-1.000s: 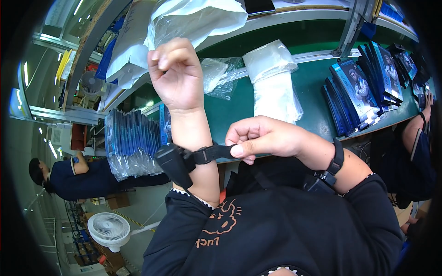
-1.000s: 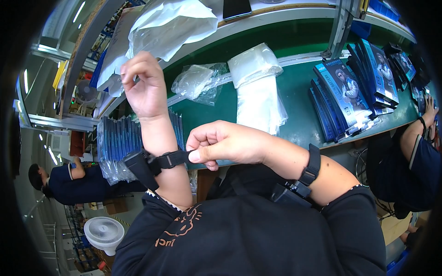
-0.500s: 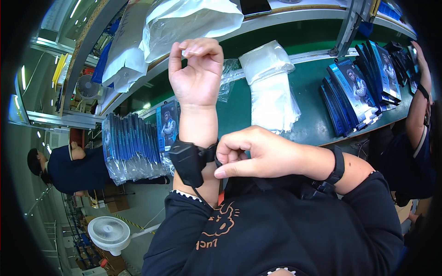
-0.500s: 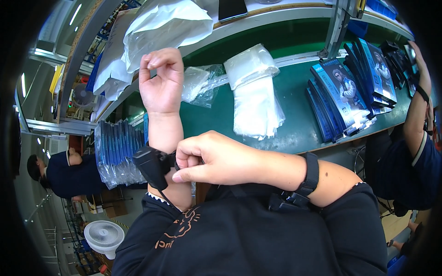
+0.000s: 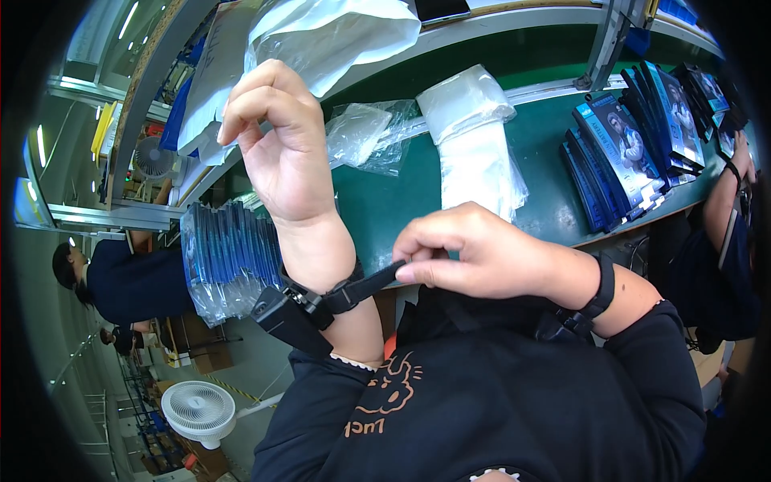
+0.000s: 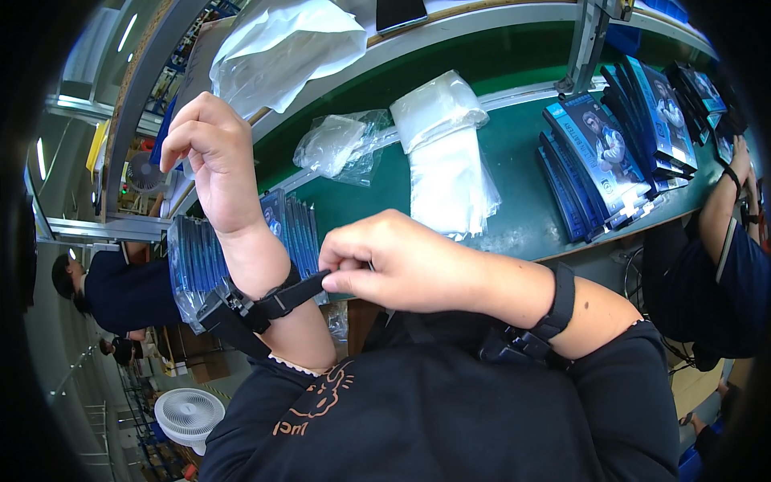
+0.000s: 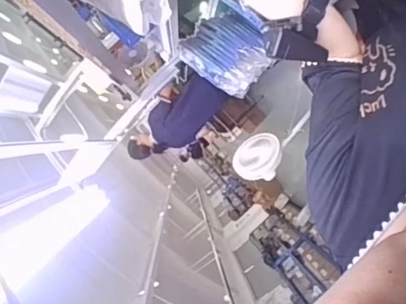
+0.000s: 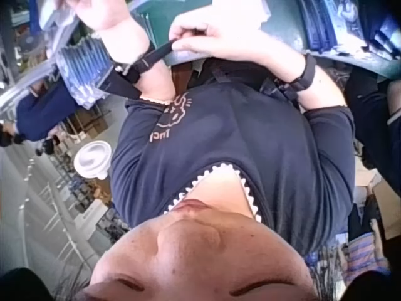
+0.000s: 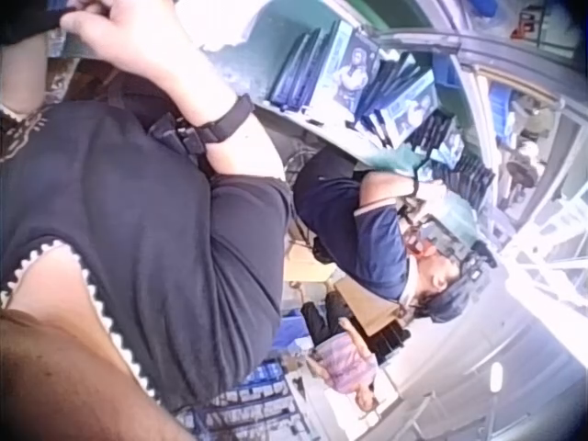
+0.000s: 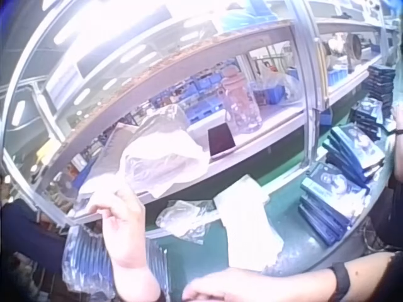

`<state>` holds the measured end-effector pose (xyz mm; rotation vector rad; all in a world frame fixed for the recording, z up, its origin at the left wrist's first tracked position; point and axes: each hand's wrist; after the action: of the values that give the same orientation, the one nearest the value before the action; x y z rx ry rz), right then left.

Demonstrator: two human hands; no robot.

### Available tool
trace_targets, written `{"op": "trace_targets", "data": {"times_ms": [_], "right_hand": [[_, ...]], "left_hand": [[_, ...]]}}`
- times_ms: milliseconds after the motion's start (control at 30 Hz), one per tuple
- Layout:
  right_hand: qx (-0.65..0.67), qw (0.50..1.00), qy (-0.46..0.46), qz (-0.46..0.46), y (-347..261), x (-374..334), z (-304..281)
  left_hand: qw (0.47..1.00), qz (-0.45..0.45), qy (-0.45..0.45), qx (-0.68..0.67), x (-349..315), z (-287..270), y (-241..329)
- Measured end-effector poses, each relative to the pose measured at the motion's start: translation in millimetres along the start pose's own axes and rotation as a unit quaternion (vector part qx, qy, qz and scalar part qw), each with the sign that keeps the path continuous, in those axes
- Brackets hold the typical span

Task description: Packaging LCD writing tablet boxes into clear plastic sleeves at a production workstation.

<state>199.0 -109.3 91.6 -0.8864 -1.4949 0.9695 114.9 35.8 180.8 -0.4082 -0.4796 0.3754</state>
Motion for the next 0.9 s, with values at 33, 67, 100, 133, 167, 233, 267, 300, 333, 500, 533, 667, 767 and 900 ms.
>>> {"op": "trace_targets", "data": {"times_ms": [33, 67, 100, 133, 167, 233, 267, 300, 333, 500, 533, 667, 767, 900], "right_hand": [[0.023, 1.000, 0.010, 0.019, 5, 1, 2], [0.064, 0.997, 0.012, 0.048, 8, 2, 3], [0.064, 0.997, 0.014, 0.049, 12, 4, 5], [0.104, 0.991, 0.007, 0.080, 16, 5, 7], [0.146, 0.983, -0.003, 0.108, 19, 7, 11], [0.153, 0.981, 0.003, 0.116, 25, 7, 16], [0.158, 0.980, 0.010, 0.123, 29, 8, 18], [0.163, 0.978, 0.016, 0.131, 32, 8, 19], [0.163, 0.978, 0.017, 0.132, 33, 7, 20], [0.131, 0.971, 0.027, 0.199, 19, 4, 15], [0.130, 0.971, 0.028, 0.198, 19, 3, 13], [0.029, 0.997, -0.017, 0.063, 17, 7, 16], [0.006, 0.993, -0.109, 0.044, 18, 12, 32], [0.195, 0.949, -0.168, 0.183, 43, 9, 29]], "left_hand": [[1.000, 0.000, 0.000, 0.000, 0, -1, -5], [1.000, -0.017, 0.003, -0.011, 1, -5, -10], [0.999, -0.034, 0.006, -0.023, 2, -9, -13], [0.999, -0.034, 0.008, -0.025, 4, -14, -16], [0.998, -0.059, 0.022, -0.029, 4, -16, -19], [0.995, -0.084, 0.036, -0.035, 3, -17, -21], [0.996, -0.070, 0.036, -0.031, 2, -17, -20], [0.997, -0.057, 0.036, -0.027, 1, -18, -18], [0.997, -0.057, 0.037, -0.028, 0, -19, -17], [0.999, -0.013, 0.046, 0.012, 0, -20, -2], [0.999, -0.015, 0.046, 0.013, 1, -18, 0], [0.988, 0.049, 0.013, 0.143, 1, -17, 17], [0.952, 0.061, -0.004, 0.300, -1, -23, 25], [0.824, 0.129, 0.066, 0.548, 3, -53, 32]]}}
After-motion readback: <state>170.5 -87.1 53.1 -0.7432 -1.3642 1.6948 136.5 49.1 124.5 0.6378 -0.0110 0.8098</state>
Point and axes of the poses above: each hand's wrist, its own x-axis towards the middle knuckle, its own z-axis out of the palm, y = z × x
